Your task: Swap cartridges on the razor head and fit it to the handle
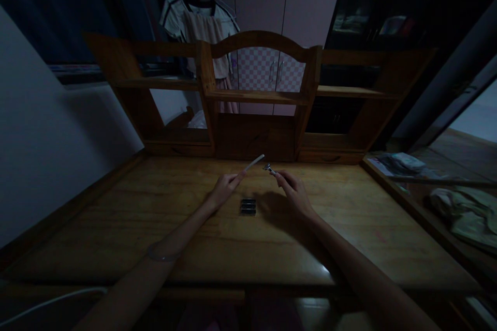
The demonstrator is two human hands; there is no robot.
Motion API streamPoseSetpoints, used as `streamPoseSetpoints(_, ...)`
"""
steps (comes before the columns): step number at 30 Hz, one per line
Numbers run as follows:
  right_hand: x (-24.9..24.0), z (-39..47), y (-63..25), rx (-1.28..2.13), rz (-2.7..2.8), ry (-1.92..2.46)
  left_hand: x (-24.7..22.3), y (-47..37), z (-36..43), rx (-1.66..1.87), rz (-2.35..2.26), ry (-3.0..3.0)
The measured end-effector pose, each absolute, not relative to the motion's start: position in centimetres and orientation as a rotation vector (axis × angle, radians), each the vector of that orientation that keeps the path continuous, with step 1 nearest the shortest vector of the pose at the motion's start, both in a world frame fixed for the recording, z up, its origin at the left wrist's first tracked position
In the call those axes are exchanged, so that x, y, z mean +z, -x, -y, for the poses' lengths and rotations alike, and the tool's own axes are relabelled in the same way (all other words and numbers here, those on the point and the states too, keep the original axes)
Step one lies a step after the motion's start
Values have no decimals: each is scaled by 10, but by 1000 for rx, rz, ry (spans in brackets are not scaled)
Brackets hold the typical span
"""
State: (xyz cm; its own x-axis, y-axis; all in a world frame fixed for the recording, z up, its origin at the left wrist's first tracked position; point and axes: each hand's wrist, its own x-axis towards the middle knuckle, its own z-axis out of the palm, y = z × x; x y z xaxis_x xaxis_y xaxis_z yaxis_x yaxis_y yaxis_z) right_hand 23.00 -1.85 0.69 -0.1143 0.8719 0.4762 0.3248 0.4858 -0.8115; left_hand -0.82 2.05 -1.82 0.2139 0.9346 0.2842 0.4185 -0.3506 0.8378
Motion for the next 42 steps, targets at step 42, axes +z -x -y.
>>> streamPoseSetpoints(42,9,19,-231,666,1649,1041,-9,3,-10,1107,-1320,-1921)
